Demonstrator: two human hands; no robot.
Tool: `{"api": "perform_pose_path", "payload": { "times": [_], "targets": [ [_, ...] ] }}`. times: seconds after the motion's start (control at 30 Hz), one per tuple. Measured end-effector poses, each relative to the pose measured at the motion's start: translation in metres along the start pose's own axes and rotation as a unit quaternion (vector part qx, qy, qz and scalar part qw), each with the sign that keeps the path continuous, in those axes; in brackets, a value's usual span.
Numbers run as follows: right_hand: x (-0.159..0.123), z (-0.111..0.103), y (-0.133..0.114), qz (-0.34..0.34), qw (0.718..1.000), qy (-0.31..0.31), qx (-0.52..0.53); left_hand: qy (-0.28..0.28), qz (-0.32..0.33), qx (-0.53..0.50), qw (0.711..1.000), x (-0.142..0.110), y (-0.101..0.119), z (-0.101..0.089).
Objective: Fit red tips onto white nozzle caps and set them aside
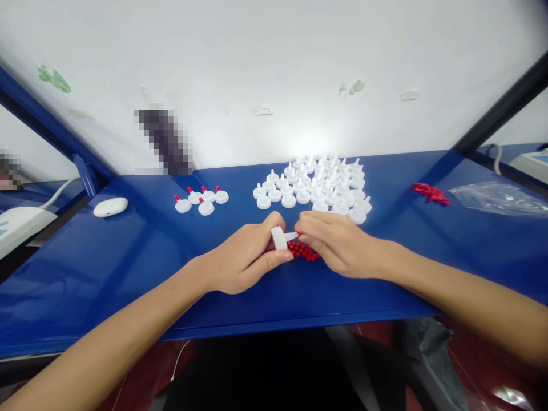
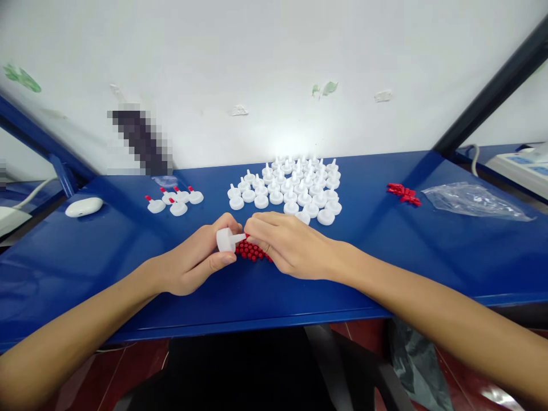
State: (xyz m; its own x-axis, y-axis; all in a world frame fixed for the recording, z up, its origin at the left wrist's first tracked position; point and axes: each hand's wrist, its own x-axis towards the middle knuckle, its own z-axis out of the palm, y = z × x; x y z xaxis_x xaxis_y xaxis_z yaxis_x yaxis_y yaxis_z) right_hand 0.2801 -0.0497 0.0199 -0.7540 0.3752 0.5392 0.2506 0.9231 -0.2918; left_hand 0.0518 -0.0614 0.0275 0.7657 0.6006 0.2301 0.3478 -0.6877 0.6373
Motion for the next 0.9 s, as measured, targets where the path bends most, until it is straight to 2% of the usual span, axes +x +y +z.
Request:
{"api": "perform_pose_path", "payload": {
  "times": [0.27,0.47,0.63,0.73,0.9],
  "targets": [
    [0.0004,-0.0020,-0.0025,0.046,0.997,-0.033,0.054,0.011,0.042,0.137,0.990,0.0012,-0.0035,-0.0021],
    [0.0032,-0.0025,-0.0020,0.101,0.988,-0.060,0.100,0.001,0.033,0.245,0.969,0.0021,-0.0049,-0.0063],
    [0.0052,-0.0036,-0.0020,0.129,0.977,-0.091,0.141,0.000,0.055,0.317,0.947,0.0023,-0.0076,-0.0068],
    [0.0054,-0.0026,-0.0027,0.128,0.977,-0.088,0.147,0.006,0.057,0.305,0.951,0.0019,-0.0078,-0.0059],
    [0.0038,-0.0012,-0.0056,0.093,0.991,-0.019,0.097,0.011,0.016,0.142,0.990,0.0002,-0.0003,-0.0042]
  ]
}}
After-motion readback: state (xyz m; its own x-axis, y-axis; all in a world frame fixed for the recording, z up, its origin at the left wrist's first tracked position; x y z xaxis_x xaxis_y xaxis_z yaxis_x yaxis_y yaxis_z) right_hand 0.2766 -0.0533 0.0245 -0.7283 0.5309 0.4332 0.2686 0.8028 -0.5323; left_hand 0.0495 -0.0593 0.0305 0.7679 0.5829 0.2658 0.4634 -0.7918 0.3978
